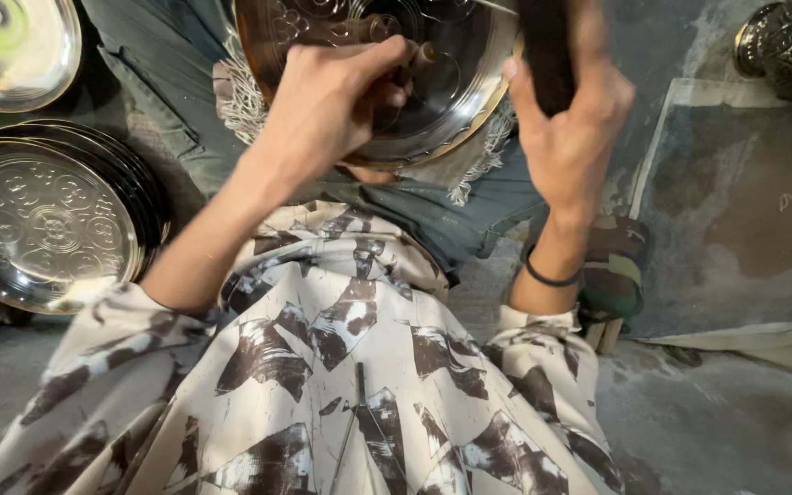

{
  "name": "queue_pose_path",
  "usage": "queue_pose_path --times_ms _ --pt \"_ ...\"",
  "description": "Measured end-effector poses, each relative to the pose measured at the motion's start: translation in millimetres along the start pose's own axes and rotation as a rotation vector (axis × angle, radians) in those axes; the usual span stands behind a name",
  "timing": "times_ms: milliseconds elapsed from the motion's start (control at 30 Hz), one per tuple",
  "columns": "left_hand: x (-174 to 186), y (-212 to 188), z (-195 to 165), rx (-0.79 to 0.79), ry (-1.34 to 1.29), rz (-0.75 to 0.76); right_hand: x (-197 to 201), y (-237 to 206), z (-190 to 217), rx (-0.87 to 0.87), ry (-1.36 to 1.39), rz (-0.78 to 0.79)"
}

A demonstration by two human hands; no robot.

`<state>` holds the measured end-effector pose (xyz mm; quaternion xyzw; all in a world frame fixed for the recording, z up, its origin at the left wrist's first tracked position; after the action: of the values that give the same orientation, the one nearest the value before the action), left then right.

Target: The person uses a chisel and hammer to engrave a decorative pattern into a metal plate. They repeatedly strike the chisel with the hammer to create indentations in the metal surface.

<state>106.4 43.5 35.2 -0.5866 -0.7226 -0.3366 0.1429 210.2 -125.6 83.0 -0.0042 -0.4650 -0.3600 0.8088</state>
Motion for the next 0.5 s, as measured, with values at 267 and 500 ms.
queue_pose_path --times_ms 267,500 --pt "2 -19 2 0.209 -0.026 -0.246 0 39 56 0.295 -0.358 0.28" --pt "7 -35 -3 0.283 -0.048 -0.351 -7 46 82 0.472 -0.463 0.306"
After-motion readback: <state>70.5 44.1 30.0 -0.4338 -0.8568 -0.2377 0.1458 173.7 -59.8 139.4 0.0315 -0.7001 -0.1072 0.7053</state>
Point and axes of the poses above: each hand's wrist, its own y-axis towards the middle knuckle, its own x-axis out of the back of the hand, z = x × y, the point moved 9 cm from there along y, towards the middle knuckle, and after that the axes turned 3 degrees about y, right-handed, at the moved point
